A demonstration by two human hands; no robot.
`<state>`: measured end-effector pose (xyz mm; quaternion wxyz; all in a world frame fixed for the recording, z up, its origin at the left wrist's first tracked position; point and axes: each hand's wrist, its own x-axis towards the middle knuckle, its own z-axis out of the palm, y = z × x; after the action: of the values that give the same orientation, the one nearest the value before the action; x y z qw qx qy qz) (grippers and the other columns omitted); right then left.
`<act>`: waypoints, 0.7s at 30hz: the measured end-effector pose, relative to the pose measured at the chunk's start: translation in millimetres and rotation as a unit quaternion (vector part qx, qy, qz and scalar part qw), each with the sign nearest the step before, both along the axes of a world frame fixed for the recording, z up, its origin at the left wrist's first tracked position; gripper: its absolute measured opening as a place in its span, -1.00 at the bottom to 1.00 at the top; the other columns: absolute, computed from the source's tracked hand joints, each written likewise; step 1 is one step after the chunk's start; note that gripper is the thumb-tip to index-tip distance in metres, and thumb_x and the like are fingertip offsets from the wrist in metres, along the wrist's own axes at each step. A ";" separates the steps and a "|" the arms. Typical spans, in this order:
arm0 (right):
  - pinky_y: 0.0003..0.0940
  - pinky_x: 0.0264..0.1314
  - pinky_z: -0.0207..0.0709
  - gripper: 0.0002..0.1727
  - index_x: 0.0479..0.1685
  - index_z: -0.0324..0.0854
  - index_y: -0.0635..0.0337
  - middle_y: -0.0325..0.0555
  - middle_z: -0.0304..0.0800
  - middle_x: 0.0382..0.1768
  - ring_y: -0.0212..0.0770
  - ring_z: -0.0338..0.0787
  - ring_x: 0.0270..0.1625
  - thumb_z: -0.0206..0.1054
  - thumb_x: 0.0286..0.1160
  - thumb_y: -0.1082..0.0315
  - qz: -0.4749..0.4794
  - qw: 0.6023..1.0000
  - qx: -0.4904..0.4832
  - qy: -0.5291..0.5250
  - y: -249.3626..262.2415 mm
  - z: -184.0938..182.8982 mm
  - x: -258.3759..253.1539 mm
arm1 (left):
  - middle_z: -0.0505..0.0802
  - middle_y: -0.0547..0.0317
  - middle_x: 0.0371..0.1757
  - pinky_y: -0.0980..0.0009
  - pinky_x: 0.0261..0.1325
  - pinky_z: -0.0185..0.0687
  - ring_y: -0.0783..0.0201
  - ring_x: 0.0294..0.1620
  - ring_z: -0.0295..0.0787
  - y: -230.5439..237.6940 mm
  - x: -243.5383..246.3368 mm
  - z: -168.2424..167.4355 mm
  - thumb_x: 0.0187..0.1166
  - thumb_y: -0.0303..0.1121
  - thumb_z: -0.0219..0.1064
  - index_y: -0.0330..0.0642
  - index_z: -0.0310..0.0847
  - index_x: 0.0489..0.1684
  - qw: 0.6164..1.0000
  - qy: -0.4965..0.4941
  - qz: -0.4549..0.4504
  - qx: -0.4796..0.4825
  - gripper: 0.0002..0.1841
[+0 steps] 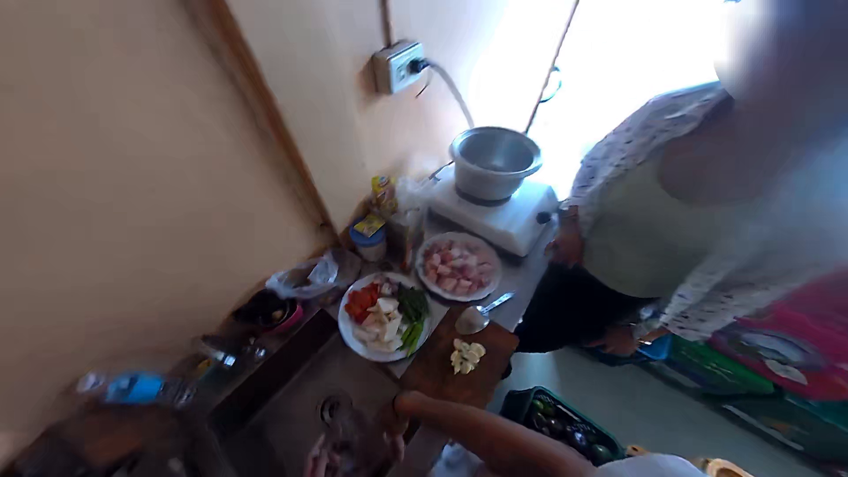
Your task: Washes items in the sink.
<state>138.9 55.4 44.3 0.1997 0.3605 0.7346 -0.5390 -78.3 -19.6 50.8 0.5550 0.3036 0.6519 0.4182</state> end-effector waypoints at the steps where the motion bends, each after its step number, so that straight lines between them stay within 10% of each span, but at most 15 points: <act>1: 0.33 0.30 0.52 -0.59 0.16 0.76 0.38 0.31 0.82 0.13 0.24 0.79 0.19 0.52 0.49 0.23 0.014 1.000 -0.018 0.011 2.7 -1.0 0.8 | 0.72 0.20 -0.27 0.40 -0.15 0.72 0.40 -0.34 0.72 -5.7 0.5 8.4 0.81 -0.38 -0.07 -0.30 0.41 0.53 1.000 -0.013 0.020 -0.010 -0.59; 8: -0.02 0.37 0.62 -0.75 0.06 0.77 0.44 0.18 0.89 -0.01 0.01 0.87 0.09 0.49 0.46 0.49 -0.023 0.988 -0.062 0.139 24.4 -9.9 1.4 | 0.81 0.14 -0.29 0.39 -0.12 0.71 0.35 -0.32 0.75 -32.0 -18.0 21.3 0.85 -0.34 -0.13 -0.31 0.51 0.51 0.996 0.011 0.086 -0.024 -0.56; 14: -0.48 0.12 0.71 -0.80 -0.02 0.76 0.41 -0.08 0.88 -0.13 -0.45 0.82 -0.11 0.45 0.46 0.48 -0.296 0.863 0.038 0.407 29.5 81.9 -40.3 | 0.86 0.13 -0.26 0.37 -0.05 0.74 0.35 -0.28 0.80 -42.1 -22.0 25.3 0.90 -0.25 -0.16 -0.25 0.46 0.59 0.994 0.006 0.097 -0.049 -0.53; 17: -0.28 0.28 0.73 -0.79 -0.01 0.83 0.35 0.08 0.89 0.00 -0.17 0.88 0.03 0.42 0.48 0.43 -0.265 0.879 0.175 0.355 5.7 33.0 -83.7 | 0.85 0.10 -0.23 0.37 -0.08 0.71 0.33 -0.27 0.78 -39.8 -21.4 25.6 0.90 -0.23 -0.17 -0.21 0.44 0.60 0.992 0.018 0.118 -0.049 -0.53; 21: 0.30 0.61 0.40 -0.56 0.43 0.64 0.29 0.29 0.68 0.42 0.32 0.63 0.50 0.35 0.55 0.48 -0.045 0.987 0.109 0.107 -11.9 -41.2 -119.5 | 0.83 0.08 -0.24 0.36 -0.09 0.72 0.30 -0.29 0.78 -39.9 -24.6 22.7 0.90 -0.23 -0.20 -0.22 0.41 0.63 0.992 0.030 0.113 -0.043 -0.51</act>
<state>19.4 43.5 3.2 0.0548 0.3532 0.7890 -0.4997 -102.9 -59.6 73.5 0.4972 0.2163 0.7158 0.4401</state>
